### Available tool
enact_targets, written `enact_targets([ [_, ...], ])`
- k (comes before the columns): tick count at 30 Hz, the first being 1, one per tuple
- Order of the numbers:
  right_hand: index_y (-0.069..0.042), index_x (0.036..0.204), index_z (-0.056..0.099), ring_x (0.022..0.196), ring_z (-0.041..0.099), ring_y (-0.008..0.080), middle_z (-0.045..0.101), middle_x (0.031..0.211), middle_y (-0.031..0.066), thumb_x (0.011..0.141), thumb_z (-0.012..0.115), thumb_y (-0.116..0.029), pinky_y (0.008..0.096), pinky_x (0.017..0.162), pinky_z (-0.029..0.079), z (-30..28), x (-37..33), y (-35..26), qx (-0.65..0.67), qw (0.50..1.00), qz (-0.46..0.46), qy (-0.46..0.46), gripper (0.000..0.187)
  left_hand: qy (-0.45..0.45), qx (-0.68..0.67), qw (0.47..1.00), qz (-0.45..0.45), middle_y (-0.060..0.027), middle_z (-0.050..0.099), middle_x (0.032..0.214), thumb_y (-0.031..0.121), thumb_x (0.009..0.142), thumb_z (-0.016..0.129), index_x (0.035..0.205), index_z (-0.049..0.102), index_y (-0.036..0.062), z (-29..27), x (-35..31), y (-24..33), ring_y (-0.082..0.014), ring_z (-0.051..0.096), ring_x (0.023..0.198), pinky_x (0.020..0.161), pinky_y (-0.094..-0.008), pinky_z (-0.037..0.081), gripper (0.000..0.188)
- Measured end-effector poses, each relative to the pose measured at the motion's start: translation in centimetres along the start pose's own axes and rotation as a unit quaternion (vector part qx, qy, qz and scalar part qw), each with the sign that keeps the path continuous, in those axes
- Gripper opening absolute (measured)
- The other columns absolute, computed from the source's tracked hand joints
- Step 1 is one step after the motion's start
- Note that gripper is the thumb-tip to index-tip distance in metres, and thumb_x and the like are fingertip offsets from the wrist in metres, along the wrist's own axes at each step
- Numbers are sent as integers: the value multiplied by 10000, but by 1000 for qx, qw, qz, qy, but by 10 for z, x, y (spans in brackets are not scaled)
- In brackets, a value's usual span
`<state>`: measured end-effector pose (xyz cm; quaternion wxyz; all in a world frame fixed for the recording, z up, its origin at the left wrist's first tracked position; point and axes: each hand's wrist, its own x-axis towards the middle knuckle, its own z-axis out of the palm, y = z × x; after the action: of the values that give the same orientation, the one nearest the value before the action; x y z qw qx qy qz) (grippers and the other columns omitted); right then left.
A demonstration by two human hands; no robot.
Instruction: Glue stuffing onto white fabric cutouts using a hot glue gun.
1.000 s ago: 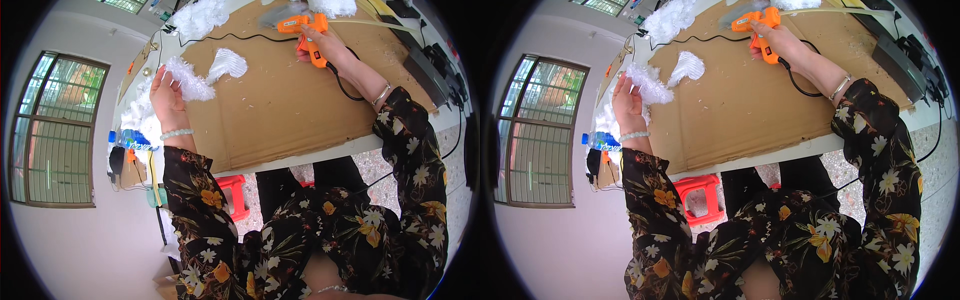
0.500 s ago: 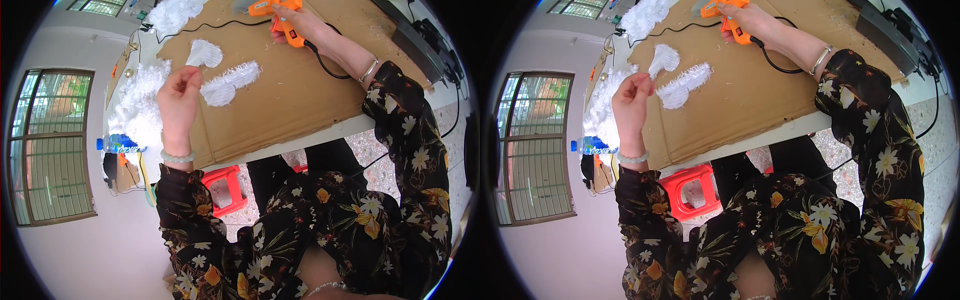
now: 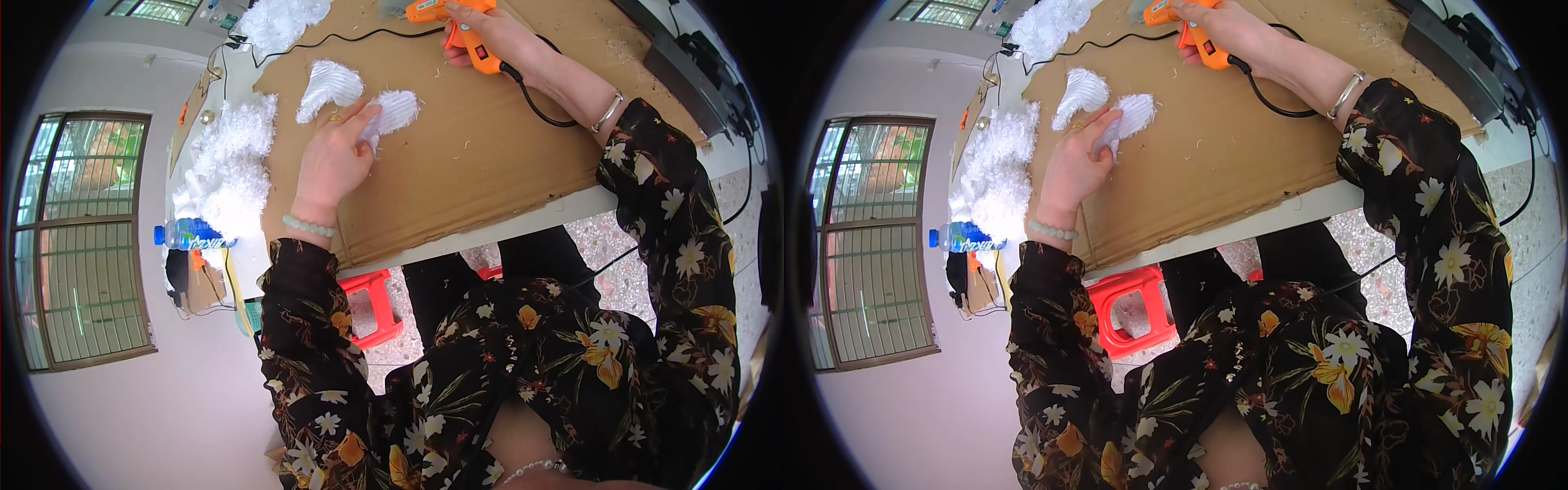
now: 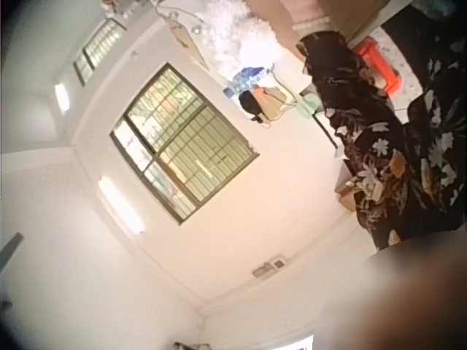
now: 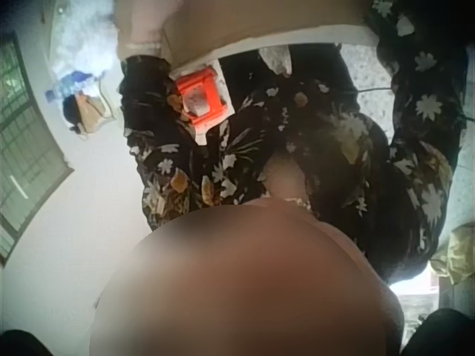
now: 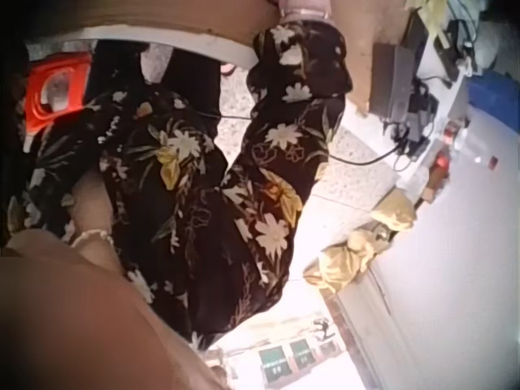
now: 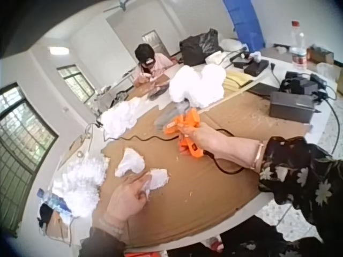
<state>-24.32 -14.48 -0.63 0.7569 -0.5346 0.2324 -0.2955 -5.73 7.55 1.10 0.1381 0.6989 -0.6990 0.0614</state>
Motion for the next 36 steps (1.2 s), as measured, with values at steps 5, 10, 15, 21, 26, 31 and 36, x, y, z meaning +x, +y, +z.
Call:
enact_targets([
  [5, -8, 934, 578, 653, 625, 190, 631, 793, 96, 985, 537, -353, 314, 596, 537, 1, -1, 0, 8, 1000, 6, 3, 352, 21, 12, 1000, -8, -173, 613, 1241, 4, 724, 587, 1157, 639, 97, -4, -1, -2, -308, 650, 916, 843, -407, 518, 446],
  [10, -10, 934, 577, 651, 625, 188, 633, 790, 93, 984, 539, -354, 307, 597, 536, -24, 17, 25, 58, 936, -276, -209, 350, 81, -96, 989, -76, -154, 641, 1157, 23, 728, 668, 1093, 647, 77, -29, -7, 8, -317, 651, 874, 745, -386, 530, 370],
  [15, -11, 944, 573, 661, 627, 185, 632, 799, 98, 985, 537, -355, 301, 595, 535, 2, -2, -6, -29, 999, 12, 9, 348, 29, -13, 999, 2, -135, 647, 1017, 34, 720, 716, 989, 645, 23, -24, -30, 24, -332, 639, 835, 734, -380, 533, 278],
  [21, -11, 968, 561, 685, 629, 184, 622, 811, 94, 991, 525, -346, 307, 601, 542, 3, -3, -6, -5, 1000, -7, 4, 337, 72, 51, 994, 65, -133, 641, 1001, -1, 751, 662, 882, 629, -3, -7, -21, 16, -336, 634, 843, 731, -401, 533, 135],
  [26, -15, 966, 556, 691, 629, 186, 619, 812, 92, 994, 522, -338, 312, 605, 545, -4, 1, 0, -2, 1000, -2, -3, 326, 17, -21, 1000, -17, -132, 660, 1011, 0, 762, 641, 856, 620, 3, -37, -21, 50, -328, 638, 763, 676, -408, 529, 96],
  [31, -17, 931, 563, 653, 625, 191, 630, 790, 99, 994, 522, -334, 315, 592, 541, -1, 2, -3, -8, 1000, -12, 0, 326, -32, -30, 998, -35, -126, 676, 983, 67, 790, 670, 916, 650, 22, -51, -39, 58, -336, 639, 738, 655, -407, 520, 135],
  [36, -13, 927, 569, 648, 634, 201, 640, 771, 110, 995, 517, -337, 322, 590, 548, -11, 5, 2, -13, 1000, -8, 1, 335, 28, -22, 998, -49, -142, 682, 947, 161, 825, 687, 982, 665, 13, -34, -16, 50, -343, 637, 744, 653, -399, 515, 217],
])
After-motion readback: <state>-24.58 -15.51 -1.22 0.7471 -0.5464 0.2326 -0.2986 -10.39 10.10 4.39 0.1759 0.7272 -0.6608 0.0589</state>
